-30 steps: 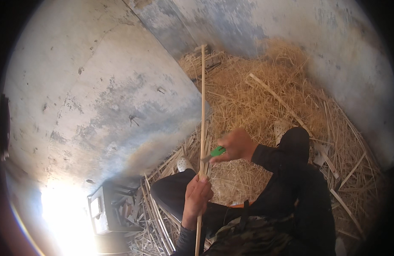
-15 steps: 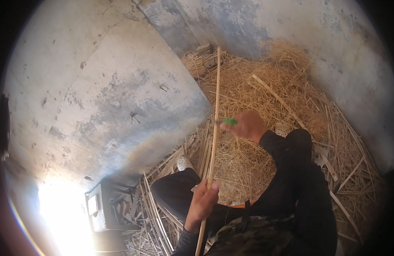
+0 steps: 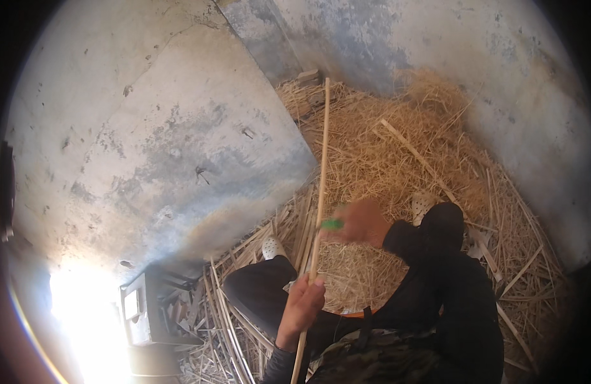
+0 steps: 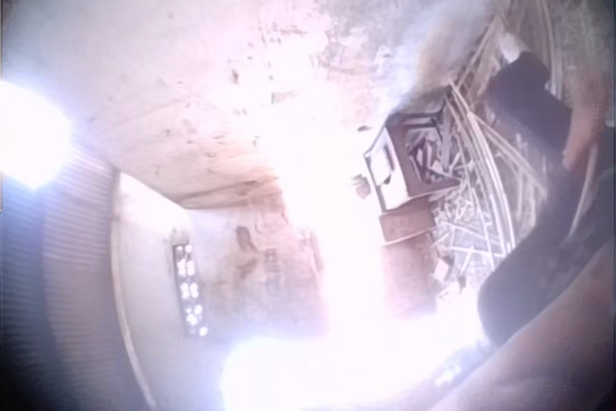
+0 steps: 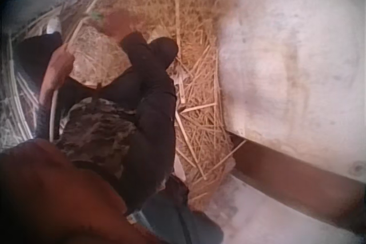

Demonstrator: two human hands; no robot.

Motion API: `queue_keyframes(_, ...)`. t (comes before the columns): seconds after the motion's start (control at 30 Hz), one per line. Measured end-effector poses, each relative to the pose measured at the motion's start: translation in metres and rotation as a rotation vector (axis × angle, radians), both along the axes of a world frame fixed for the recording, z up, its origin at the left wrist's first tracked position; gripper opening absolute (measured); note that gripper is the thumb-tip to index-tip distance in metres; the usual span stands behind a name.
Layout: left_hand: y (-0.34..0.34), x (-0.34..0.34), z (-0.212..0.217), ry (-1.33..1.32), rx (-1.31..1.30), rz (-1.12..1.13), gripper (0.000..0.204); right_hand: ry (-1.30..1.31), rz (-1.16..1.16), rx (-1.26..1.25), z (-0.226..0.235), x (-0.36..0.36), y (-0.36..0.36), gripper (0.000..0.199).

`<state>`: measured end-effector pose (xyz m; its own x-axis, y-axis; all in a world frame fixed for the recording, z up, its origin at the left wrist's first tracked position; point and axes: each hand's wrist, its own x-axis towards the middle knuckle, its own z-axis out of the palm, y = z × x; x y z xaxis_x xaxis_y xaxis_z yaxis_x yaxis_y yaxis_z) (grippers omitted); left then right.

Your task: The person sits on a straw-covered floor and uses a green utility knife to peel the outer layer off a long, thin wooden stick. They hold the stick with their left hand and scrape the blade along its length with their right hand, creating a pile of wood shavings.

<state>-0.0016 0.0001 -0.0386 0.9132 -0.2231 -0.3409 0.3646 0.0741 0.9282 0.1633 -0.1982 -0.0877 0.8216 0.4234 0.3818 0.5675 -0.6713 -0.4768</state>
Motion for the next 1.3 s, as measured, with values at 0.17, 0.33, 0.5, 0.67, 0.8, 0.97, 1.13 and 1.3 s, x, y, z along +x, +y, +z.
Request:
queue_keyframes(0.17, 0.003, 0.008, 0.001, 0.003, -0.309, 0.012, 0.019, -0.325, 0.17, 0.079, 0.003, -0.022, 0.022, 0.066)
queue_keyframes(0.33, 0.004, 0.006, -0.001, 0.052, -0.37, 0.036, 0.02, -0.207, -0.053, -0.013, -0.033, 0.027, 0.011, 0.069)
queue_keyframes(0.5, 0.009, 0.004, 0.003, 0.039, -0.418, 0.032, 0.022, -0.142, 0.256, 0.011, -0.002, -0.035, 0.031, 0.065)
queue_keyframes(0.67, 0.016, 0.015, -0.008, -0.046, -0.182, 0.044, 0.024, -0.329, 0.206, 0.016, 0.01, -0.015, 0.037, 0.07)
queue_keyframes(0.8, 0.02, 0.022, -0.006, -0.044, -0.24, 0.075, 0.022, -0.411, 0.215, -0.012, 0.01, 0.002, 0.044, 0.072)
queue_keyframes(0.97, 0.021, 0.01, -0.01, 0.024, -0.362, 0.079, 0.017, -0.184, -0.097, 0.014, -0.028, 0.053, 0.042, 0.074)
queue_keyframes(1.13, 0.022, 0.018, -0.003, 0.104, -0.44, 0.138, 0.017, -0.213, 0.223, -0.052, -0.004, 0.019, 0.048, 0.071)
queue_keyframes(1.3, 0.017, 0.027, 0.013, 0.088, -0.489, 0.065, 0.019, -0.137, 0.074, 0.013, 0.008, 0.046, 0.03, 0.071)
